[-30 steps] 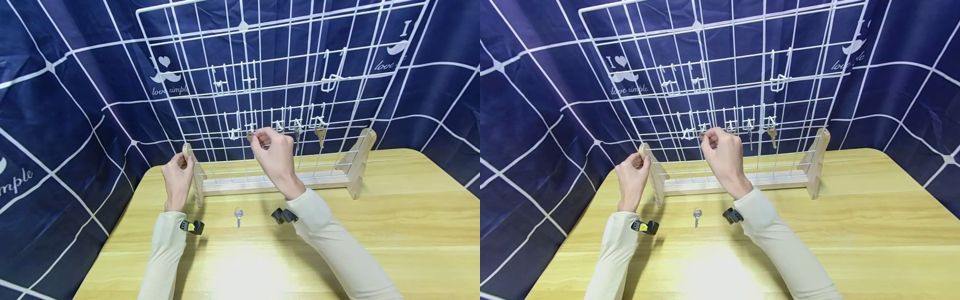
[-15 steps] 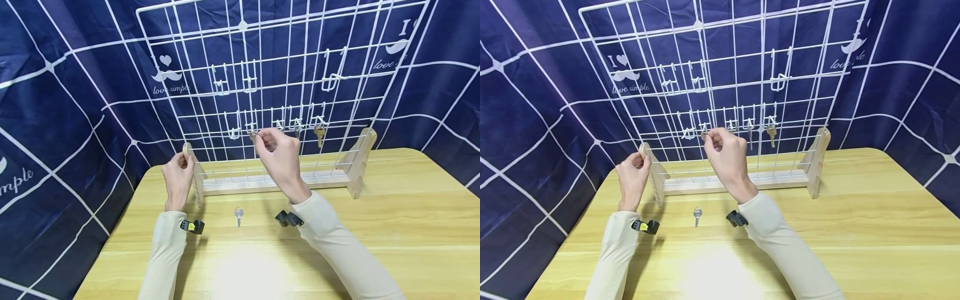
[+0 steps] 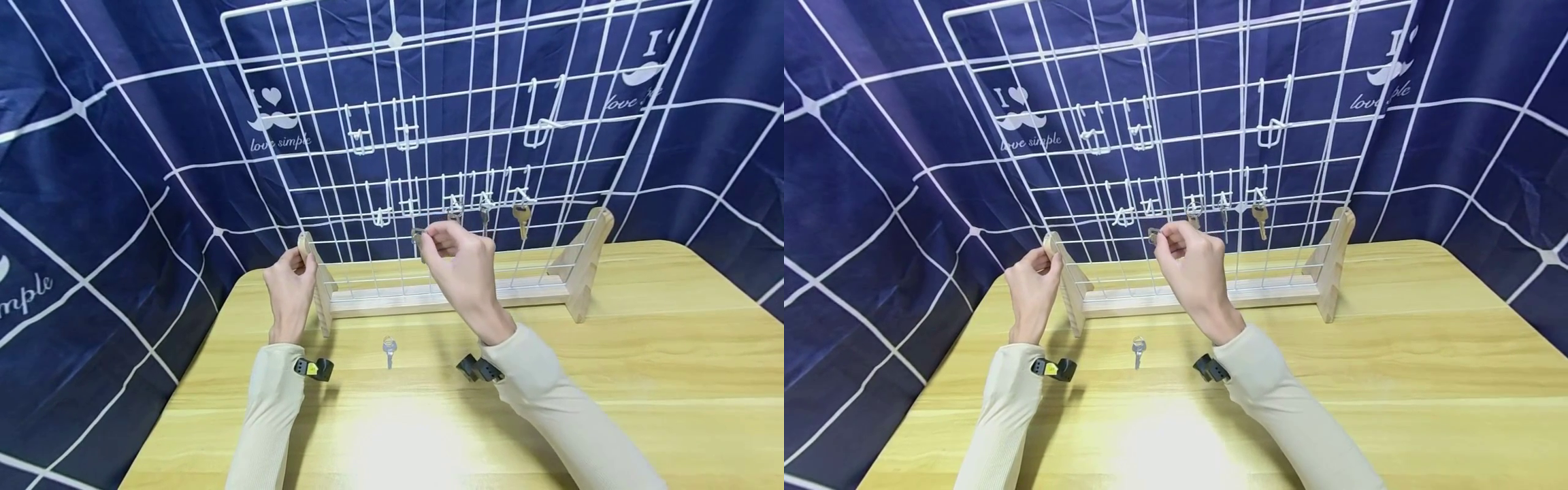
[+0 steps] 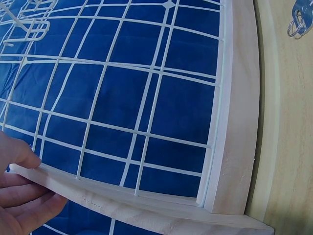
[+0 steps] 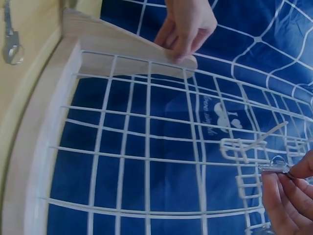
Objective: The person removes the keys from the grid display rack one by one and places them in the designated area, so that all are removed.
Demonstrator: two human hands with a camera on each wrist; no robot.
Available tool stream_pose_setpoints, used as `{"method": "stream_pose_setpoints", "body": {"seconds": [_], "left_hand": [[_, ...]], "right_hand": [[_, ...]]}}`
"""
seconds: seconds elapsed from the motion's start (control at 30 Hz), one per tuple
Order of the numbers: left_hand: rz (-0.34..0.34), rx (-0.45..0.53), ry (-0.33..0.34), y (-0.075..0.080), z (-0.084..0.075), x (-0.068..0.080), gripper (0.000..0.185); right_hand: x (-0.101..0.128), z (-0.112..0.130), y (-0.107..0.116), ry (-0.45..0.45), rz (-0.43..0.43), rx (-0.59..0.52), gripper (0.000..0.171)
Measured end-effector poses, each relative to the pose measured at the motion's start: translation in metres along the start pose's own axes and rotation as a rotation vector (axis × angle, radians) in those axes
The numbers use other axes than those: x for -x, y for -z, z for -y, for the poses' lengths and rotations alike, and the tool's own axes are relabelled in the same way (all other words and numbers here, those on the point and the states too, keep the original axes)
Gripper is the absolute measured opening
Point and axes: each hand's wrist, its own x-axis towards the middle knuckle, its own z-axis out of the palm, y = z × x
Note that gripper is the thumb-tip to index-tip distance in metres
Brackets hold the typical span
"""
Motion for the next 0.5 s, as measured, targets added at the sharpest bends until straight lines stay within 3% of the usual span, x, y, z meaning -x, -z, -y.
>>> {"method": "stream_pose_setpoints", "body": {"seconds": [0.17,0.3,0.5], "left_hand": [[-0.002,0.003,0.004,0.0,0.001,0.0,0.021],[0.0,0.002,0.009,0.0,0.0,0.0,0.022],[0.0,0.001,0.002,0.0,-0.001,-0.001,0.022]], "right_hand": [[0.009,-0.008,-0.001,-0.122,0.082,-0.005,0.004],[0.02,-0.02,-0.004,-0.25,0.195,-0.006,0.006],[0.035,-0.038,-0.009,-0.365,0.341,0.007,0.008]]}}
